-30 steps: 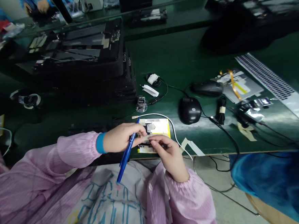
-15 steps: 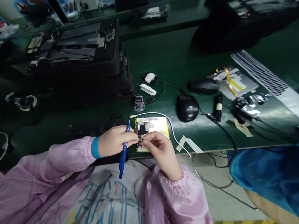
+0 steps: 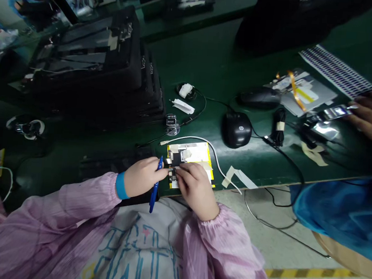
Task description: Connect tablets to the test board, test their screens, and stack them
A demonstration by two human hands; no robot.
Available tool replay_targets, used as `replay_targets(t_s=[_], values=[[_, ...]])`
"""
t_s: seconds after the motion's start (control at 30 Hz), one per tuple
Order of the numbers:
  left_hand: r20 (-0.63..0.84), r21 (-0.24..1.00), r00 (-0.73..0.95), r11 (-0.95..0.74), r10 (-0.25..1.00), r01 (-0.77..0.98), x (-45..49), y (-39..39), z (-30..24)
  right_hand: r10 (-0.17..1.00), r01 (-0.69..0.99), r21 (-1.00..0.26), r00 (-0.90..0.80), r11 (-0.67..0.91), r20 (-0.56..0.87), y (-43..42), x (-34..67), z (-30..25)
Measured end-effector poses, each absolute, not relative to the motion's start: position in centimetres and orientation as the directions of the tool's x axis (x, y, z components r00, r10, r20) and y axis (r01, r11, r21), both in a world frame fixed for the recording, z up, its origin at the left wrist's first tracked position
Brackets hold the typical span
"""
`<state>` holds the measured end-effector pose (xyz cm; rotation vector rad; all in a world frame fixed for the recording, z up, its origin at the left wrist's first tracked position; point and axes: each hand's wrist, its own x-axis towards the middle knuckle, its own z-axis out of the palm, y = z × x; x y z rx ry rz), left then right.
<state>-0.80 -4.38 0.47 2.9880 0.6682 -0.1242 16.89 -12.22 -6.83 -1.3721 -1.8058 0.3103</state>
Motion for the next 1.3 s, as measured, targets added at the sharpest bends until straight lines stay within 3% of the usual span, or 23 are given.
replay_targets(t_s=[0.2, 0.53, 0.97, 1.2, 1.3], values=[[-0.172, 0.074, 0.876, -0.881, 0.450, 0.467, -0.4, -4.5, 0.7, 0.857, 0.738, -0.527, -0.132, 0.421, 0.499, -12.5, 16.9, -7.5], [-0.184, 0.102, 0.874, -0.876, 0.449, 0.471, -0.5, -4.3, 0.5, 0.842, 0.756, -0.484, -0.161, 0.440, 0.514, -12.6, 16.9, -7.6], [-0.226, 0.117, 0.855, -0.858, 0.467, 0.500, -0.1, -4.5, 0.6, 0.864, 0.842, -0.350, -0.238, 0.412, 0.443, -13.1, 16.5, -7.2], [-0.090, 0.236, 0.842, -0.809, 0.532, 0.538, -1.3, -4.4, 1.3, 0.886, 0.837, -0.358, -0.280, 0.414, 0.369, -13.5, 16.2, -6.9], [-0.001, 0.337, 0.789, -0.743, 0.614, 0.578, -3.4, -4.1, 3.1, 0.912, 0.816, -0.435, -0.251, 0.379, 0.323, -13.6, 16.5, -6.7]])
